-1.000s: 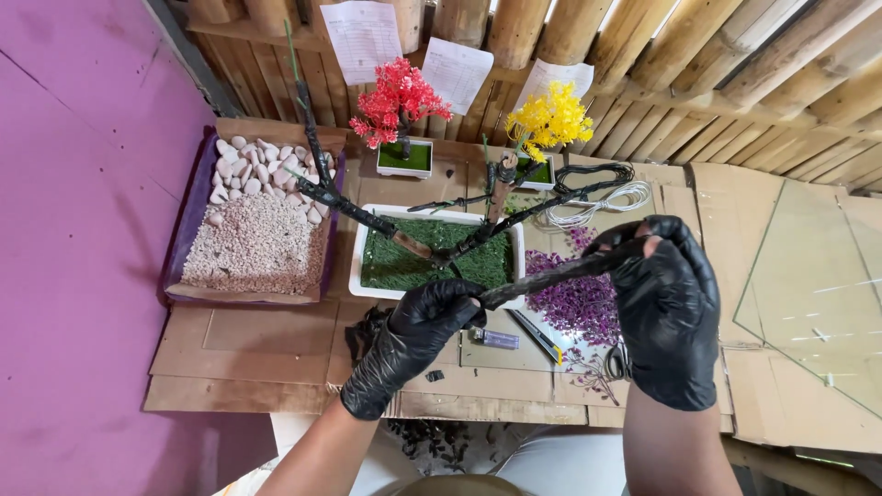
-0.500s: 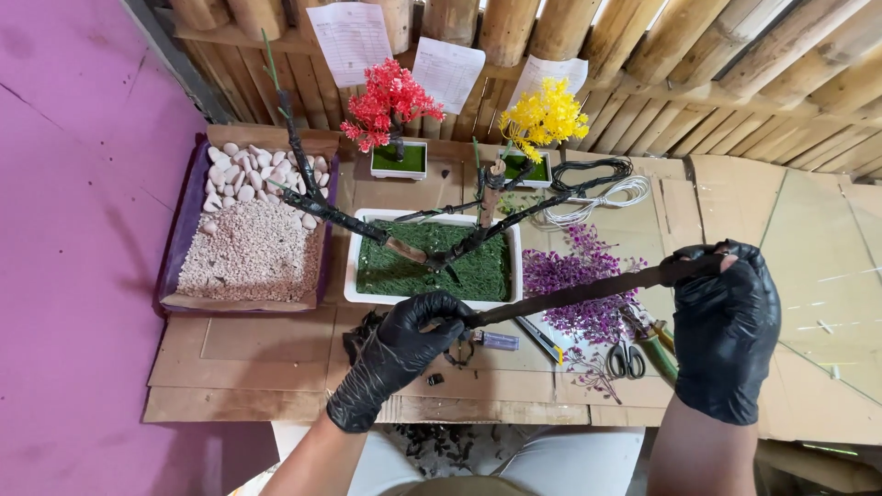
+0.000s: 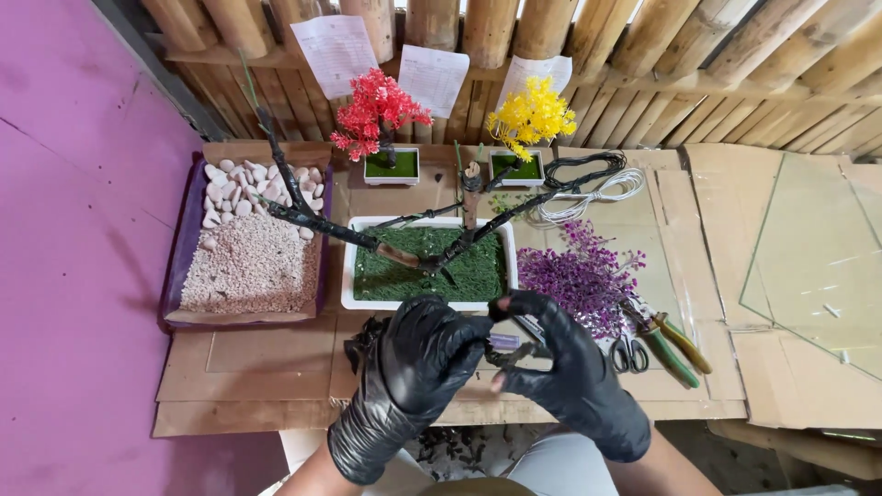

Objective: Assembling an artificial plant by attaching small black components to a branch structure using hands and a lighter to bond them.

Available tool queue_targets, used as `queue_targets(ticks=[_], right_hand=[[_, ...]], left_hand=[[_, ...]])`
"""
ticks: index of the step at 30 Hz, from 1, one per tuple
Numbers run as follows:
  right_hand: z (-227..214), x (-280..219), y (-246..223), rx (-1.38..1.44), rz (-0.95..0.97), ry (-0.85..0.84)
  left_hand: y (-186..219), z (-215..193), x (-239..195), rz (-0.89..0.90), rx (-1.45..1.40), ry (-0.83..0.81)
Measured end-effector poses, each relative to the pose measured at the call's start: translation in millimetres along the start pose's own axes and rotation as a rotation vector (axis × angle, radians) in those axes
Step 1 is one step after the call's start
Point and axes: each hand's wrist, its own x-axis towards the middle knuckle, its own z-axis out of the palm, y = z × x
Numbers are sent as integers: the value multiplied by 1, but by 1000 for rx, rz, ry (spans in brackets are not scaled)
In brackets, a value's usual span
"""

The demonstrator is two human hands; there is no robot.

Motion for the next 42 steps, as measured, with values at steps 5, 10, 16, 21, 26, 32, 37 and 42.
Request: queue_targets(ticks=[5,10,16,21,26,32,37,42], right_hand=[[29,-12,20,278,235,230],[17,0,1,139,117,196],[11,4,-4,103,152,113],[7,9,-15,173,242,60],[11,6,-9,151,164,69],[11,5,-4,163,142,51],[15,3,0,238,155,62],[16,3,-2,254,224,74]], left_hand=[[7,-11,-6,-31,74,-16],[7,-13,-7,-26,124,-6],[1,-7,-13,-77,-81,-20],[3,-6,-14,-135,-135,6],[6,-5,-10,-136,-50,1],[7,-7,-14,-192,-93,-12],[7,-3,-18,-157,-33,-10],[7,-2,-19,-184,-38,55]])
